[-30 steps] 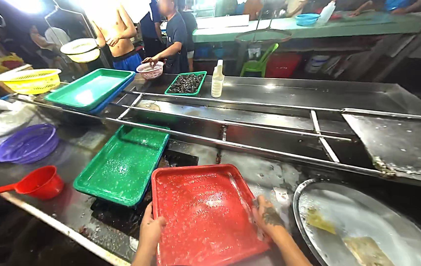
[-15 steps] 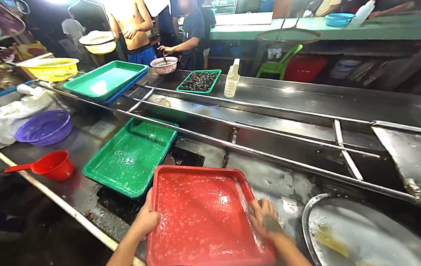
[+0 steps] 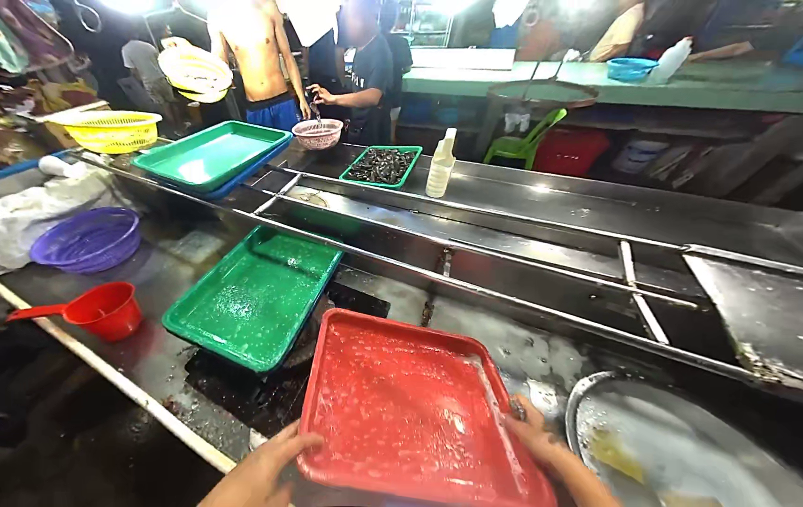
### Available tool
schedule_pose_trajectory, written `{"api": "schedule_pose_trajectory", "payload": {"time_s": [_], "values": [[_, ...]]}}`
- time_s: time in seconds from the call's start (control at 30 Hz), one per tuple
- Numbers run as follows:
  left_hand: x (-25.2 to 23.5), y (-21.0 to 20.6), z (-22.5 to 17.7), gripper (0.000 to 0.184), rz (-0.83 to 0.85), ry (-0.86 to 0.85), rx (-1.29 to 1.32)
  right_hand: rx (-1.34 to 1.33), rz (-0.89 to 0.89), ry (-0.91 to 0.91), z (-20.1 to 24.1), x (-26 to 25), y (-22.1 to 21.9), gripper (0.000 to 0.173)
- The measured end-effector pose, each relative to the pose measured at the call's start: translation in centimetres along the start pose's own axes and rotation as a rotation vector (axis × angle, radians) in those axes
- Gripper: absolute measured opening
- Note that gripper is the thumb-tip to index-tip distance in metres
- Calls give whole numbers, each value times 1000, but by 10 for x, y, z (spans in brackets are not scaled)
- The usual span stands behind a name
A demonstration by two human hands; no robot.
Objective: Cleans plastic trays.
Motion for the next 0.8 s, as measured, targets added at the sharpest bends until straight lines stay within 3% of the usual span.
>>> {"api": "schedule_pose_trajectory", "payload": {"time_s": [0.1,0.17,0.23,0.33,0.4,0.5,0.6,0.7,0.73,0.8], "values": [[-16,4,-3,38,-452,-59,-318,-88,48,-109,34,16,7,42],[-31,26,-21,29,-624,-155,-447,-190,69,-136,51,34,16,42],[-43,53,-44,28,-614,-341,-410,-372,36,-126,58,54,36,29],[-62,82,-73,30,-536,-583,-61,-569,-114,-149,58,82,81,37],[-74,94,-90,36,-572,-615,85,-487,-280,-164,42,96,111,43],[-94,110,-120,35,-696,-521,192,-217,-416,-240,-18,105,127,48],[-115,119,-140,26,-838,-263,341,-50,-284,-391,-77,106,108,57],[-141,116,-136,24,-871,-35,551,131,-152,-401,-110,102,86,64],[-149,114,-131,24,-872,5,585,111,-201,-372,-114,99,84,66],[-162,110,-124,20,-877,58,562,-137,-467,-185,-87,97,84,64]]}}
Point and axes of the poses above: each hand's wrist, its own x-axis away from the middle knuckle, its own y-axis out of the back of the hand, z = x × y, the point moved 3 cm from there along -x, towards the middle knuckle, and after that the axes turned 6 degrees about z, right-handed, at the moved point
